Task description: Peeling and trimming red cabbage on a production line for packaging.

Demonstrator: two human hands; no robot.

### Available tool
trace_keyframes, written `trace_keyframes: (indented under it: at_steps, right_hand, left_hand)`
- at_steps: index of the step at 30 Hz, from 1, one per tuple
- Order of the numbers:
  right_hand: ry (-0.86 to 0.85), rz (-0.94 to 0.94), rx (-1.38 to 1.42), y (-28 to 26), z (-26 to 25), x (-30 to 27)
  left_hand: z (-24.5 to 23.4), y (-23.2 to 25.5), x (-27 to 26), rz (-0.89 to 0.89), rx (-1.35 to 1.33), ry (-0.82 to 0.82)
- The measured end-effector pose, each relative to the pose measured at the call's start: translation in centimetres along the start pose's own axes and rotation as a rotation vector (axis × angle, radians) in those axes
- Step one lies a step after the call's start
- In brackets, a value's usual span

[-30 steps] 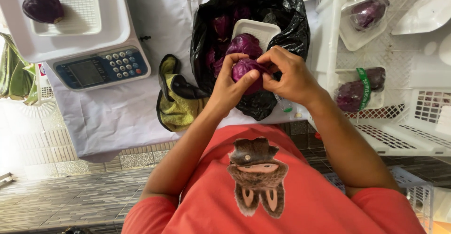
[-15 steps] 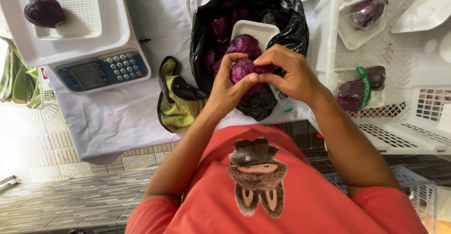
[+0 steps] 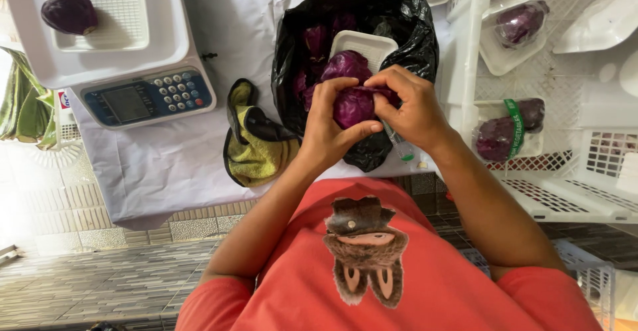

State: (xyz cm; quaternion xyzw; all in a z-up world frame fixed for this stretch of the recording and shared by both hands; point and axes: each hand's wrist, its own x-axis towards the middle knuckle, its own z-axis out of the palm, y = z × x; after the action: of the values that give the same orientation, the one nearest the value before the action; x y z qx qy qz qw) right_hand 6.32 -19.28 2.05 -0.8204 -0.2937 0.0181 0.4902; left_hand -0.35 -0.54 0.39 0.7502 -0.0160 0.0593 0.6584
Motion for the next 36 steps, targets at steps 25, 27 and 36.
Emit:
trace_keyframes:
  at_steps: [25, 27, 36]
  right_hand:
    - [0.138, -0.031, -0.014, -0.9, 0.5, 0.0]
    - [0.105, -0.045, -0.018, -1.6, 0.8, 0.2]
    - [0.074, 0.094, 0.158, -0.4, 1.1, -0.2]
  left_hand:
    - [-0.5, -0.8, 1.1, -0.144, -0.205, -0.003]
    - [-0.5, -1.3, 1.1, -0.250, -0.111, -0.017]
    - [-0.6, -1.5, 0.4, -0.302, -0.217, -0.030]
